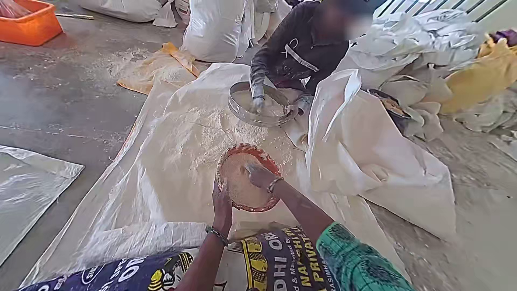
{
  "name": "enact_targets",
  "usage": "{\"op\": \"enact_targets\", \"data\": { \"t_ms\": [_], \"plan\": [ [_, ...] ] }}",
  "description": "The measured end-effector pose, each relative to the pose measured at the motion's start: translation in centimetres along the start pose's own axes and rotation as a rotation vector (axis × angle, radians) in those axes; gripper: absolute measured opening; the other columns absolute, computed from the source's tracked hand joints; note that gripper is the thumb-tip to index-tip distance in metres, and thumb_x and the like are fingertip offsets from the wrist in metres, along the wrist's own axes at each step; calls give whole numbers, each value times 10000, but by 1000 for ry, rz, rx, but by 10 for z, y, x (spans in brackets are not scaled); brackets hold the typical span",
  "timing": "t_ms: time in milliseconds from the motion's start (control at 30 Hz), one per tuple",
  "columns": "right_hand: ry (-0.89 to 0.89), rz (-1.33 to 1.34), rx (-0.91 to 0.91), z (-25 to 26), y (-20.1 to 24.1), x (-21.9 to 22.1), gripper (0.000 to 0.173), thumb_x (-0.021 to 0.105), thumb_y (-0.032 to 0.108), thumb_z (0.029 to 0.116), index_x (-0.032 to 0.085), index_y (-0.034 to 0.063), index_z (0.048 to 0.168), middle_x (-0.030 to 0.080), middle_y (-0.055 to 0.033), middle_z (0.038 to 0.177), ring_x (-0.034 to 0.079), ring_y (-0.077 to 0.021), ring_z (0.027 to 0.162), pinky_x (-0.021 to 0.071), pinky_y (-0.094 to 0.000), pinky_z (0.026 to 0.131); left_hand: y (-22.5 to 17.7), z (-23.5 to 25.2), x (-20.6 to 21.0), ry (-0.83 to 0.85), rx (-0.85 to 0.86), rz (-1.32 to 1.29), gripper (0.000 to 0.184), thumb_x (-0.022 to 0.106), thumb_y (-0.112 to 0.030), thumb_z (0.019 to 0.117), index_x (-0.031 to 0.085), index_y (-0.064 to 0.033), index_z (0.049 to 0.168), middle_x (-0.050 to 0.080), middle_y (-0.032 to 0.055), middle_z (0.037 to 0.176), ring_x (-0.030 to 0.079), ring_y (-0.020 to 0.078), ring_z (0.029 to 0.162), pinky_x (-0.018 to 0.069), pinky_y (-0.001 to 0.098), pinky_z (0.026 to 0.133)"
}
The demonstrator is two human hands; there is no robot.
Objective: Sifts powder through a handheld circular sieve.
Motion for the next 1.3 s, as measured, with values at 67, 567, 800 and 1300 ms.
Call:
{"op": "enact_targets", "data": {
  "t_ms": [67,567,800,1300],
  "plan": [
    [-21,24,-69,-14,-10,-2,386,454,25,1036,562,-42,1400,551,-292,1417,511,-410,1359,363,-523,1158,-3,7,0,-39,-35,-19,518,406,-179,1099,273,-40,1580,412,227,1529,515,255,1288,459,416,1018],
    [-71,42,-434,-16,33,44,428,440,172,1079,552,-68,1415,520,-283,1481,462,-394,1426,317,-458,1213,9,8,1,53,-69,55,508,419,-169,1090,309,-32,1567,461,218,1492,524,242,1269,453,411,1017],
    [-422,30,-185,-24,-43,-6,336,433,25,1034,682,-76,1236,678,-264,1268,631,-377,1248,447,-489,1116,5,3,11,93,-116,104,520,417,-186,1094,282,-67,1582,466,221,1478,563,248,1208,504,416,939],
    [137,-138,-588,-47,-7,43,248,565,16,987,730,-72,1150,668,-283,1253,586,-462,1239,408,-543,1099,9,4,8,73,-145,36,511,384,-244,1107,286,-92,1585,465,220,1481,563,269,1216,506,446,932]
  ]
}}
Point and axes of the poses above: each hand's wrist, its own z-axis towards the middle knuckle, its own x-axis out of the palm, y = z × x, the point moved 7 cm from there along z, towards the middle knuckle
